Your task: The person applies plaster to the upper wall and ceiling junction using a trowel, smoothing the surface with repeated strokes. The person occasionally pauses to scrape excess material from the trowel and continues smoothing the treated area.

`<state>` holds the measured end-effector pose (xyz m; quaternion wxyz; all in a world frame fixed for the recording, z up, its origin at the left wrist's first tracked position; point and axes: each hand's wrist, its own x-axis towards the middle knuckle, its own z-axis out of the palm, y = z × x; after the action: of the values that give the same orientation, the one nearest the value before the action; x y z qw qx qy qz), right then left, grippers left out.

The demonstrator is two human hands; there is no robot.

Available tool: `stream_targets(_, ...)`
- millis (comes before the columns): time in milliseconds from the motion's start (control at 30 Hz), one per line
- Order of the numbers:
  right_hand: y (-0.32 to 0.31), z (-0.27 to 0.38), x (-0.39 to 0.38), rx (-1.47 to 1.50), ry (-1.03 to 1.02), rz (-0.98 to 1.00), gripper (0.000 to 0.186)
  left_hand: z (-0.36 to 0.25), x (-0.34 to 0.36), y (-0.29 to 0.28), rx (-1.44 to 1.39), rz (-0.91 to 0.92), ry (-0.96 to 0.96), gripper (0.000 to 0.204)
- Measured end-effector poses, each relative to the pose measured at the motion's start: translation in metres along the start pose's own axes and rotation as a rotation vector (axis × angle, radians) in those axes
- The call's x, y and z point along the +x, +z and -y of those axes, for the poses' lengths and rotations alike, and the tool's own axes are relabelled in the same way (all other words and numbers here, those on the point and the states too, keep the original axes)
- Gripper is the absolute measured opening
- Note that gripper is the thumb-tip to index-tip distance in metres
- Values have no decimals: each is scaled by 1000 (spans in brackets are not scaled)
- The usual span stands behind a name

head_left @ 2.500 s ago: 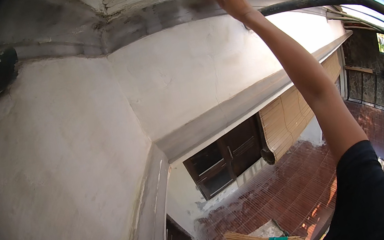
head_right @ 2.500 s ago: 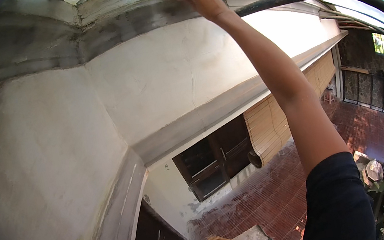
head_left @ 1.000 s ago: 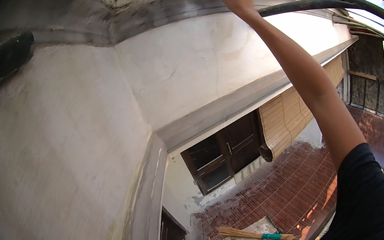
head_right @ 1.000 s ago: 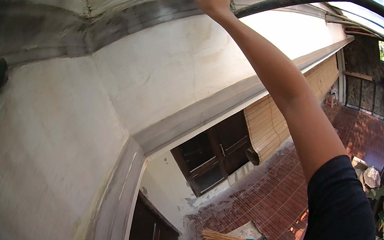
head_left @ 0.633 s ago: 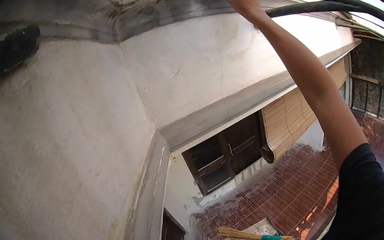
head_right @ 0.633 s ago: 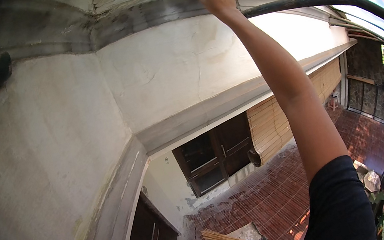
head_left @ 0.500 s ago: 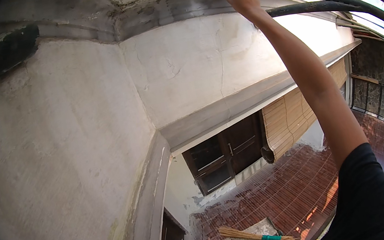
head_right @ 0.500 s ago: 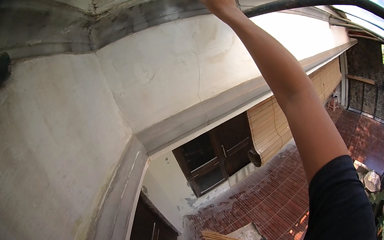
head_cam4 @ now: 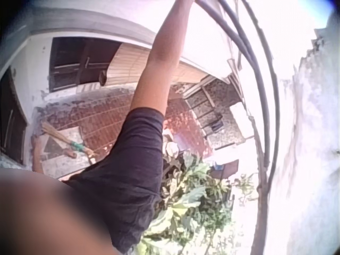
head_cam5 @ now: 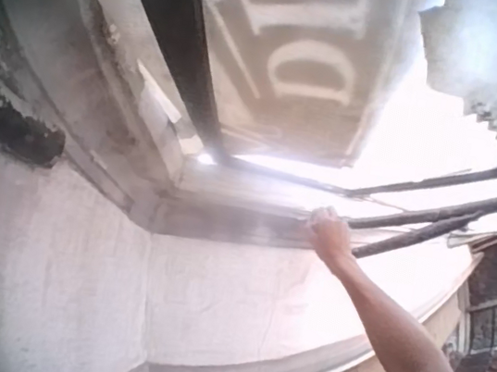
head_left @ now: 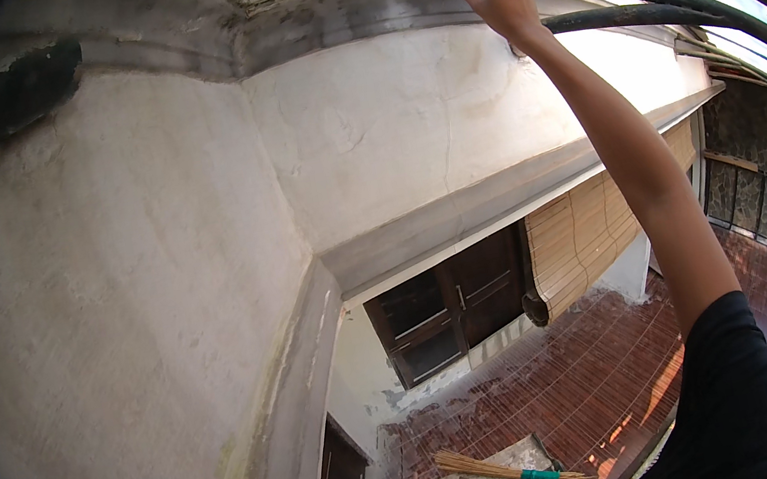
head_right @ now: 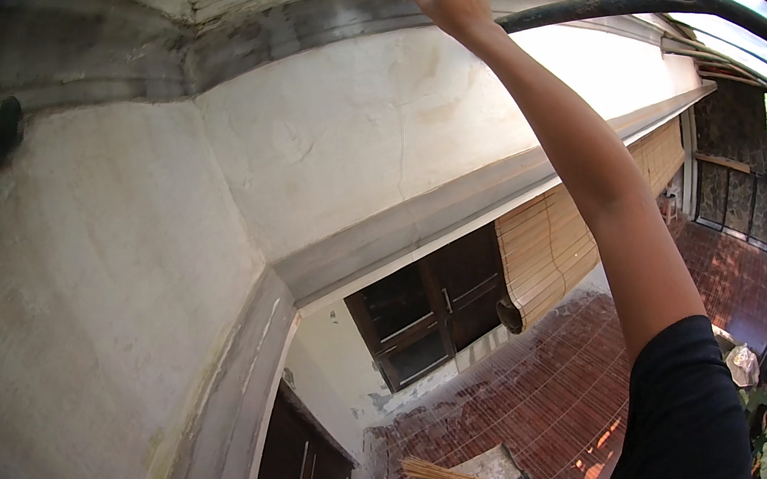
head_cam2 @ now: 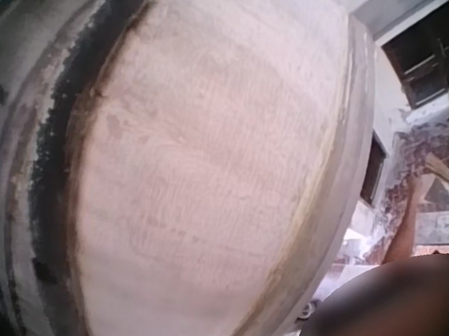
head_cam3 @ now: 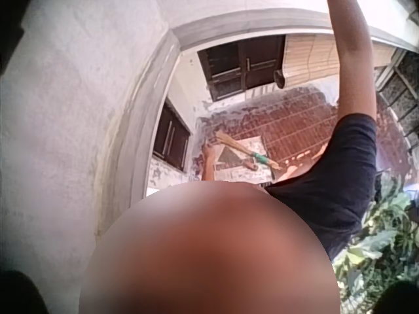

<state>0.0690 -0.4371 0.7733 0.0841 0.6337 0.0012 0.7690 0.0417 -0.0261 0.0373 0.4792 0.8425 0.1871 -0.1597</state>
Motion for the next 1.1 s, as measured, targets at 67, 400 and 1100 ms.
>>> stream_targets(67,0,-1,3,30,-15,-14,19,6,7,4,35,-39,46,44)
stream_targets(400,8,6,21,-37,-69,56,18,18,29,15,30,-56,21,44)
stream_targets(1100,1,17,16,51,-117,48,18,22,26,14,14,-55,55,44)
